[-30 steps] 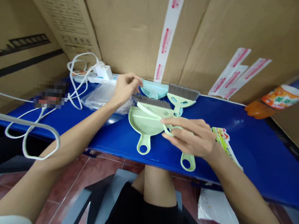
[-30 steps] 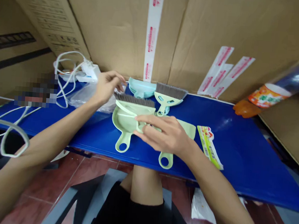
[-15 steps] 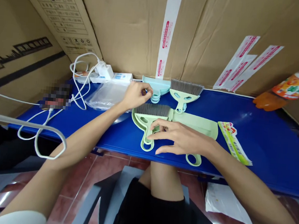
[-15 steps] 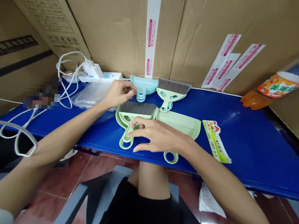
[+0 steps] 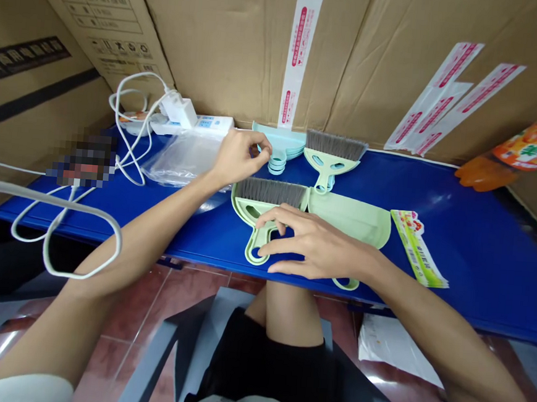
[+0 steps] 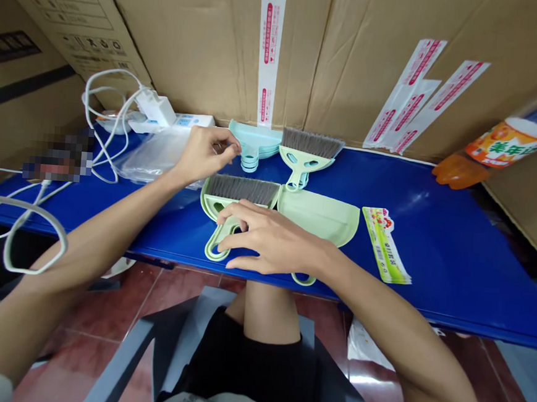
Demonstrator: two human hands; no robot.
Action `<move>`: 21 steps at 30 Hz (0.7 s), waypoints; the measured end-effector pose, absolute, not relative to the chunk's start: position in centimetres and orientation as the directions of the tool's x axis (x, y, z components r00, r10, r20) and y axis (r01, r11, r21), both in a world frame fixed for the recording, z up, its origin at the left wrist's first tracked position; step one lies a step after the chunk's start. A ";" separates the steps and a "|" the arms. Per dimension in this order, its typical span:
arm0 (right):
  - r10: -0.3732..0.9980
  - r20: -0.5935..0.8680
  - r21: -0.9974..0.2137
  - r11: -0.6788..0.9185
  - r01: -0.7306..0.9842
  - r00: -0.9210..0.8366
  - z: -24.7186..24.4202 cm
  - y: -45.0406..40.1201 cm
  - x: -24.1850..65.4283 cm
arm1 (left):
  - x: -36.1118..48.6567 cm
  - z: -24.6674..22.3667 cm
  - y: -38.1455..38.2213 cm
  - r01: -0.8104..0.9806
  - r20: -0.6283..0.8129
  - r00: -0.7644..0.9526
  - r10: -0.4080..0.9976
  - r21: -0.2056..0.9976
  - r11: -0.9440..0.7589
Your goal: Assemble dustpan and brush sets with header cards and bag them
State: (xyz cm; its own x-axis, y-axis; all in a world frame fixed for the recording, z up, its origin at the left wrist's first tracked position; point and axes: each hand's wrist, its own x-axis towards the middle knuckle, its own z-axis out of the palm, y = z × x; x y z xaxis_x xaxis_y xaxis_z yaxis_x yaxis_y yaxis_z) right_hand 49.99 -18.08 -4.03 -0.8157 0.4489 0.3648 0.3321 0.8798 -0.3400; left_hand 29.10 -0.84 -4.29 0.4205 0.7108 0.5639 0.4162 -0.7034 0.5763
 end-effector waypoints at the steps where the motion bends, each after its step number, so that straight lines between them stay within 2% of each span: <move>1: 0.447 0.369 -0.330 0.883 0.335 -0.815 -4.0 -18.2 49.8 | 29.1 -4.3 -0.8 0.417 0.564 0.416 0.714 0.579 -0.701; 9: 0.463 0.354 -0.141 0.885 0.444 -0.812 -4.4 -19.5 48.6 | 29.1 -4.1 -1.1 0.379 0.584 0.396 0.709 0.599 -0.705; 13: 0.444 0.519 -0.093 0.879 0.468 -0.730 -3.9 -19.7 49.2 | 29.1 -4.2 -1.0 0.319 0.564 0.372 0.737 0.668 -0.672; 17: 0.468 0.689 -0.192 0.854 0.483 -0.554 -2.9 -19.1 50.5 | 29.2 -4.4 -0.6 0.216 0.536 0.316 0.783 0.763 -0.609; 21: 0.578 0.782 -0.366 0.730 0.577 -0.236 -2.4 -18.3 51.5 | 29.1 -4.3 -0.1 0.127 0.500 0.317 0.806 0.820 -0.558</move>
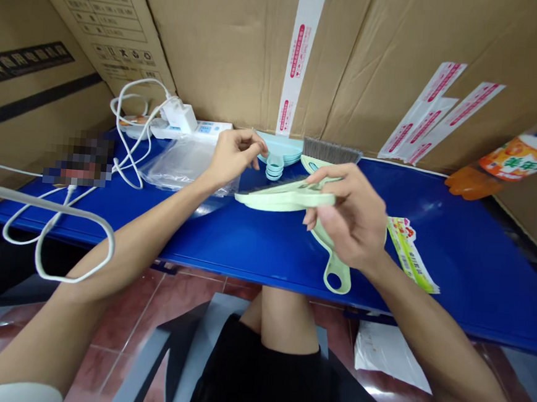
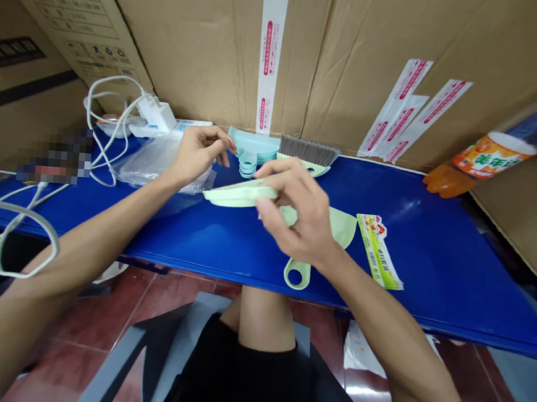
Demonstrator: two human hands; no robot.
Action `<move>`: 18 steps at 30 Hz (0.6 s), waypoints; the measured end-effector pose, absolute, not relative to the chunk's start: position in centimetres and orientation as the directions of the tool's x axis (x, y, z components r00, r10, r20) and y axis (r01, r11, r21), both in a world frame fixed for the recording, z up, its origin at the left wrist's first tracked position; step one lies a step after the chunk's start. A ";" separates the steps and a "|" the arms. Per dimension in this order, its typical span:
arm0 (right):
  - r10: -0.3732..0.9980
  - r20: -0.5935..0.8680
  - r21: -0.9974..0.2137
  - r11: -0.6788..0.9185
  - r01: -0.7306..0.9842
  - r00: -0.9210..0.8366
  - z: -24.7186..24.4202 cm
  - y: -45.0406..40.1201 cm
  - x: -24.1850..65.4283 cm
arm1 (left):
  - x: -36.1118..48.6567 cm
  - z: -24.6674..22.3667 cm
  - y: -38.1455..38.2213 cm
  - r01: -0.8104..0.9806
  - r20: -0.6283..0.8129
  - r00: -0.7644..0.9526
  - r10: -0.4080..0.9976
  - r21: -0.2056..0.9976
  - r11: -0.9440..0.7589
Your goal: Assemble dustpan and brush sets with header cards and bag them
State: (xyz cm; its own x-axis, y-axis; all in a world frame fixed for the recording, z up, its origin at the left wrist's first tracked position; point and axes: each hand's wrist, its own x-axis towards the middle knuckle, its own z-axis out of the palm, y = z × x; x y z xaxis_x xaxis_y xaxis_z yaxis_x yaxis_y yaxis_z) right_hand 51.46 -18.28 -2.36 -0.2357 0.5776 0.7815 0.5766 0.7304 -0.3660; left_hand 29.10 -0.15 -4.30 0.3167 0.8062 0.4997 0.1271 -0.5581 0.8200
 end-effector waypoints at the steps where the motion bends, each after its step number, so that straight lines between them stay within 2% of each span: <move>1: 0.584 0.796 -0.413 0.717 0.561 -0.160 -2.3 -18.0 51.7 | 29.1 -4.3 0.0 0.113 0.484 0.325 0.812 0.833 -0.542; 4: 0.593 0.805 -0.516 0.709 0.480 -0.009 -2.2 -17.0 53.0 | 29.0 -4.1 0.1 0.070 0.422 0.353 0.835 0.878 -0.474; 6: 0.580 0.814 -0.530 0.720 0.448 0.031 -2.1 -16.1 54.1 | 29.0 -3.9 0.0 0.020 0.387 0.360 0.849 0.906 -0.422; 8: 0.540 0.841 -0.490 0.729 0.477 0.038 -2.2 -15.1 55.2 | 29.0 -3.7 -0.3 -0.033 0.359 0.383 0.851 0.926 -0.375; 11: 0.441 0.897 -0.358 0.699 0.619 0.020 -2.7 -13.7 56.6 | 29.1 -3.3 -0.8 -0.062 0.329 0.489 0.808 0.937 -0.344; 14: 0.425 0.905 -0.292 0.667 0.686 -0.029 -3.2 -13.0 57.3 | 29.3 -3.1 -1.4 -0.090 0.312 0.608 0.730 0.941 -0.327; 16: 0.463 0.885 -0.320 0.683 0.656 -0.050 -3.3 -12.9 57.4 | 29.5 -3.1 -1.8 -0.135 0.289 0.635 0.716 0.954 -0.266; 18: 0.517 0.856 -0.411 0.702 0.581 -0.019 -3.2 -13.1 57.3 | 29.8 -3.2 -2.5 -0.174 0.264 0.620 0.739 0.965 -0.198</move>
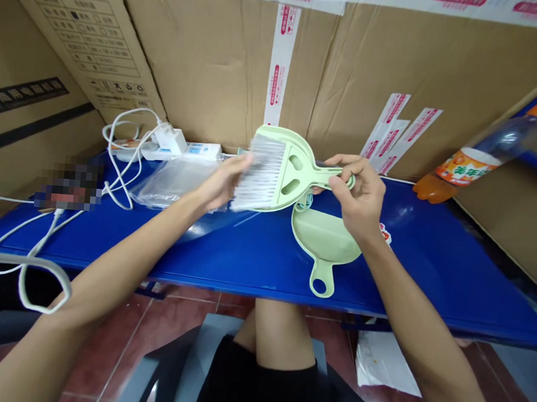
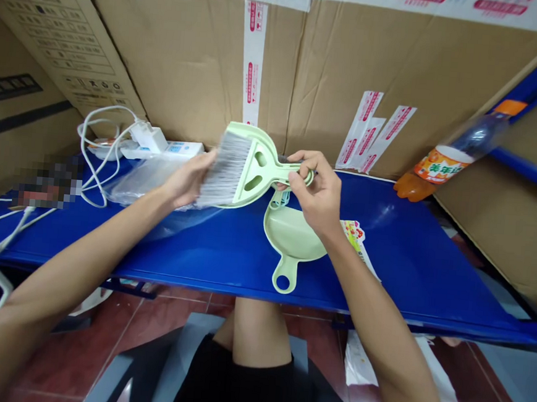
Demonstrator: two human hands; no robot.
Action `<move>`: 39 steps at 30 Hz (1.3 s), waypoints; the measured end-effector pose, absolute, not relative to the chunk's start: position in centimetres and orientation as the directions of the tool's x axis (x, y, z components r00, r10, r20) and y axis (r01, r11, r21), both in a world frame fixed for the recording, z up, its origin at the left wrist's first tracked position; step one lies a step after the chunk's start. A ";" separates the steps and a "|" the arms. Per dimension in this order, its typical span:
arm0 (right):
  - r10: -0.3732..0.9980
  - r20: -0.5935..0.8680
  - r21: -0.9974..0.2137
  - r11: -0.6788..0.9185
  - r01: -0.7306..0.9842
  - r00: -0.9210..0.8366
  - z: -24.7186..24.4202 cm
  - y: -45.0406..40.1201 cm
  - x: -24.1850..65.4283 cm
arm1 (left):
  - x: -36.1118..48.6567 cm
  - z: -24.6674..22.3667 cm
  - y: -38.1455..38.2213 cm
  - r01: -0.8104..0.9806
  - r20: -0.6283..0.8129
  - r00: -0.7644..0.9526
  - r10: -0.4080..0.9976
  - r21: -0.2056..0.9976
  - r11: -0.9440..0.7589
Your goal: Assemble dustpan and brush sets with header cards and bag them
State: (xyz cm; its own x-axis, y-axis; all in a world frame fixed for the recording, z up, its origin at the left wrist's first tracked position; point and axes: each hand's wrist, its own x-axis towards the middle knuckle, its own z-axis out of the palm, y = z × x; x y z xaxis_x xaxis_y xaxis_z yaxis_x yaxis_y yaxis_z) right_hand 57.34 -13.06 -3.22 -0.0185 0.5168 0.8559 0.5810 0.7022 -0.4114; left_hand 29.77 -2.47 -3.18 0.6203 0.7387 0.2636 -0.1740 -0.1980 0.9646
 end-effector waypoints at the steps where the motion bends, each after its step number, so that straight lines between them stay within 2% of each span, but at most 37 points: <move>1: 0.555 0.831 -0.482 0.705 0.521 0.017 -3.1 -13.2 57.2 | 29.9 -3.2 -2.8 -0.192 0.257 0.600 0.757 0.966 -0.175; 4: 0.702 0.703 -0.699 0.655 0.289 0.110 -2.7 -13.5 56.8 | 30.4 -3.3 -3.7 -0.243 0.260 0.518 0.815 0.958 -0.151; 6: 0.793 0.598 -0.798 0.576 0.178 0.117 -2.5 -13.7 56.6 | 30.6 -3.4 -4.0 -0.267 0.264 0.468 0.843 0.952 -0.150; 11: 0.934 0.352 -0.929 0.341 0.147 0.060 -2.3 -14.2 55.9 | 30.8 -4.0 -3.6 -0.237 0.305 0.423 0.853 0.946 -0.221; 15: 0.958 0.276 -0.957 0.267 0.110 0.076 -2.4 -14.4 55.7 | 30.9 -4.3 -3.4 -0.238 0.345 0.421 0.839 0.935 -0.264; 21: 0.958 0.260 -0.966 0.257 0.041 0.119 -2.5 -14.2 55.8 | 30.7 -4.4 -3.4 -0.225 0.393 0.426 0.815 0.919 -0.325; 26: 0.957 0.265 -0.964 0.260 0.059 0.117 -2.5 -14.1 55.6 | 30.4 -4.4 -3.5 -0.192 0.382 0.448 0.808 0.924 -0.330; 30: 0.972 0.226 -0.973 0.223 0.059 0.069 -2.3 -14.5 55.2 | 29.7 -3.7 -3.2 -0.170 0.287 0.532 0.797 0.958 -0.232; 34: 0.987 0.148 -0.985 0.152 0.075 -0.060 -2.0 -15.1 54.6 | 28.0 -2.3 -2.1 -0.133 0.147 0.665 0.733 0.988 -0.078; 37: 0.980 0.100 -0.978 0.128 0.166 -0.171 -1.9 -15.2 54.8 | 26.4 -1.6 -1.3 -0.019 0.011 0.761 0.649 1.000 0.005; 39: 0.979 0.124 -0.954 0.162 0.254 -0.160 -1.9 -15.0 55.3 | 25.6 -1.6 -0.9 0.103 -0.103 0.836 0.539 0.994 0.030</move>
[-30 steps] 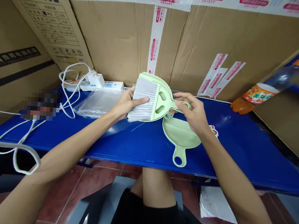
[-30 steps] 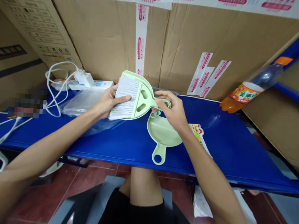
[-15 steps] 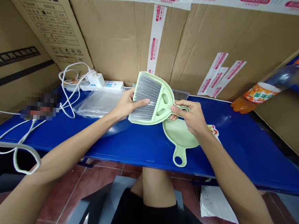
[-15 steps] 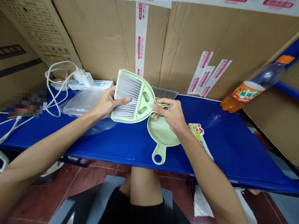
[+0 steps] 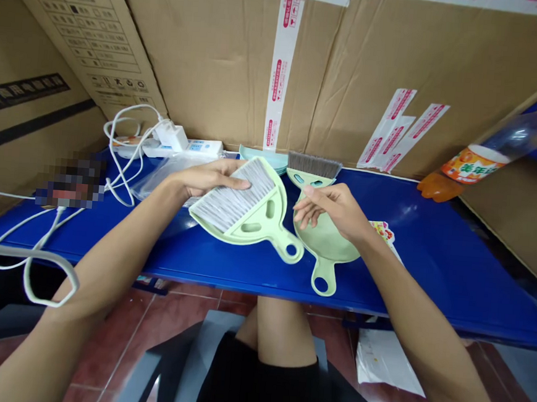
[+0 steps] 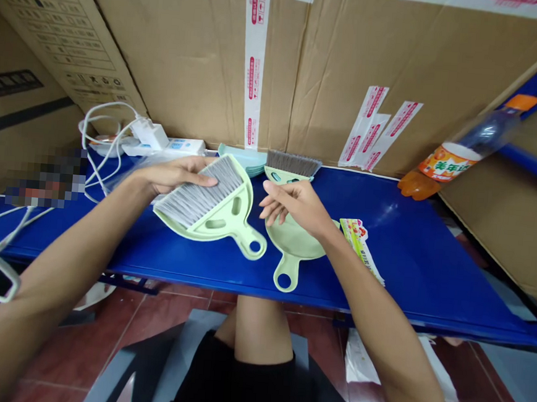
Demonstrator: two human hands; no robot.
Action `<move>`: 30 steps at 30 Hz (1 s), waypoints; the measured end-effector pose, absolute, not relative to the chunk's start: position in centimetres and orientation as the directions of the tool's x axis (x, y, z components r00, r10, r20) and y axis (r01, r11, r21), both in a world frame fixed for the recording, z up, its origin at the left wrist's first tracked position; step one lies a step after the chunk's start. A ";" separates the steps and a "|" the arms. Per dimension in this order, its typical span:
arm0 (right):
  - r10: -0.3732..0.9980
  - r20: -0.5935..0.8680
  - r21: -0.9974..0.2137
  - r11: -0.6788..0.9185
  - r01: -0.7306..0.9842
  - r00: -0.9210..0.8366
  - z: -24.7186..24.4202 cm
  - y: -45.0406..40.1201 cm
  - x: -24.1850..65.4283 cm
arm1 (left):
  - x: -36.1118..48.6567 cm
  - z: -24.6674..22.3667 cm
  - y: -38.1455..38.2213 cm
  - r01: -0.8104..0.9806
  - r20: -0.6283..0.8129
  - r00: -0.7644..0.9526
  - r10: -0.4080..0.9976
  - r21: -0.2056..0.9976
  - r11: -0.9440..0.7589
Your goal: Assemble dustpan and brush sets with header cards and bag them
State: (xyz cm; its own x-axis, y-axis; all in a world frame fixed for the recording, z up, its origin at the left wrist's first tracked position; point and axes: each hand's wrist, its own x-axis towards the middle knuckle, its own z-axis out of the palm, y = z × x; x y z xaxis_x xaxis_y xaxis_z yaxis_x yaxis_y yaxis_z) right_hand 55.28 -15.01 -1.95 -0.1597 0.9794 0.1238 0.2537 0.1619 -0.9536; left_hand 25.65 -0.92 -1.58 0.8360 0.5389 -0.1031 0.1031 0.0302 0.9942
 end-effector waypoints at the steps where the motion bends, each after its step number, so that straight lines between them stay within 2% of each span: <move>1: 0.979 0.166 -0.926 0.196 0.323 -0.118 -2.0 -14.8 55.5 | 25.4 -1.7 -0.8 0.166 -0.160 0.864 0.477 0.986 0.029; 3: 0.954 0.298 -0.795 0.264 0.546 -0.027 -2.4 -14.4 56.0 | 25.3 -2.1 -0.6 0.275 -0.253 0.890 0.379 0.961 -0.005; 5: 0.916 0.402 -0.580 0.259 0.772 -0.006 -2.9 -14.0 56.2 | 25.6 -2.5 -0.4 0.339 -0.295 0.890 0.348 0.938 -0.072; 7: 0.919 0.394 -0.390 0.200 0.899 -0.033 -3.4 -13.8 56.2 | 26.1 -2.8 -0.4 0.347 -0.270 0.894 0.358 0.922 -0.170; 9: 0.944 0.328 -0.296 0.141 0.945 -0.038 -3.9 -13.7 56.2 | 26.6 -2.9 -0.5 0.311 -0.184 0.904 0.386 0.903 -0.297; 14: 0.950 0.307 -0.287 0.151 0.946 -0.058 -4.6 -13.3 56.9 | 27.9 -3.5 -1.0 0.182 0.179 0.875 0.449 0.739 -0.649; 17: 0.944 0.324 -0.264 0.155 0.952 -0.064 -5.1 -13.0 57.5 | 28.3 -4.0 -1.2 0.158 0.283 0.866 0.412 0.628 -0.762; 20: 0.945 0.315 -0.239 0.169 0.956 -0.088 -5.6 -12.6 57.9 | 28.6 -4.4 -1.3 0.149 0.343 0.857 0.384 0.549 -0.822; 23: 0.943 0.323 -0.259 0.173 0.950 -0.084 -5.8 -12.0 58.3 | 28.7 -4.6 -1.3 0.182 0.460 0.784 0.416 0.471 -0.863; 26: 0.931 0.364 -0.289 0.155 0.945 -0.042 -5.9 -11.5 58.7 | 28.8 -4.6 -1.1 0.263 0.550 0.682 0.482 0.431 -0.863; 30: 0.920 0.393 -0.363 0.159 0.918 -0.004 -6.1 -10.9 58.9 | 28.7 -4.9 -0.6 0.414 0.582 0.605 0.543 0.352 -0.839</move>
